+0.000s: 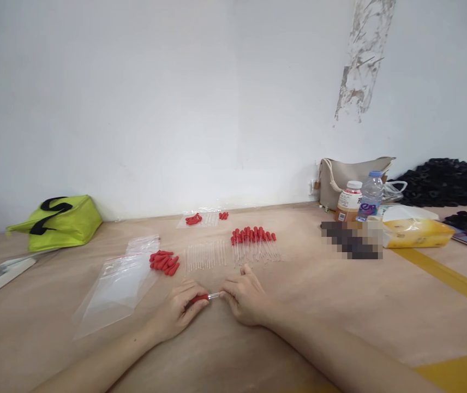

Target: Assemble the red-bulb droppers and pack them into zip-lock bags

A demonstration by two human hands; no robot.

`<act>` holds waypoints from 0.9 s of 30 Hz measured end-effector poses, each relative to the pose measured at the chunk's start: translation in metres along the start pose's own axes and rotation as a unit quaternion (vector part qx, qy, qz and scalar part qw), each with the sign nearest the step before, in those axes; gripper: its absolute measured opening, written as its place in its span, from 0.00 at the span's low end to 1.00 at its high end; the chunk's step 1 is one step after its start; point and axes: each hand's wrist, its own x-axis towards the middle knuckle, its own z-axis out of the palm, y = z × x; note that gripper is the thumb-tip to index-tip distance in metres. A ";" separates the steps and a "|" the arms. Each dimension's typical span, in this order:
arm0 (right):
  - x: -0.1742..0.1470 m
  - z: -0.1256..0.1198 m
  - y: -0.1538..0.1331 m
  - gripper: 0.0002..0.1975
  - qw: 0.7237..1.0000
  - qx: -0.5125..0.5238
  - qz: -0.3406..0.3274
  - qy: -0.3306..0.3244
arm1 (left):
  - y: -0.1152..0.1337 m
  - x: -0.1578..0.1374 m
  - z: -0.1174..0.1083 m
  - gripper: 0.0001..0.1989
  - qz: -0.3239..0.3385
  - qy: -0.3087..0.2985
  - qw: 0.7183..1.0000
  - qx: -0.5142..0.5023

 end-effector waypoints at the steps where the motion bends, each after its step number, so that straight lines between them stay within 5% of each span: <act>1: 0.000 0.001 -0.002 0.10 1.000 0.002 0.006 -0.004 | 0.000 0.000 0.000 0.11 0.002 0.000 1.000 0.000; 14: 0.007 0.002 -0.010 0.12 1.000 0.006 0.018 -0.020 | -0.008 0.002 -0.004 0.11 0.048 0.009 0.998 0.027; 21: 0.009 -0.019 -0.018 0.09 0.997 -0.067 0.031 -0.036 | -0.015 0.000 -0.008 0.11 -0.014 0.068 0.998 -0.002; 24: 0.009 -0.022 0.001 0.10 0.991 -0.026 0.131 -0.022 | -0.015 -0.001 -0.008 0.14 -0.068 0.080 0.994 -0.002; 27: 0.015 -0.026 0.031 0.11 0.953 0.055 0.297 0.009 | -0.016 0.000 -0.007 0.09 -0.068 0.033 0.997 -0.008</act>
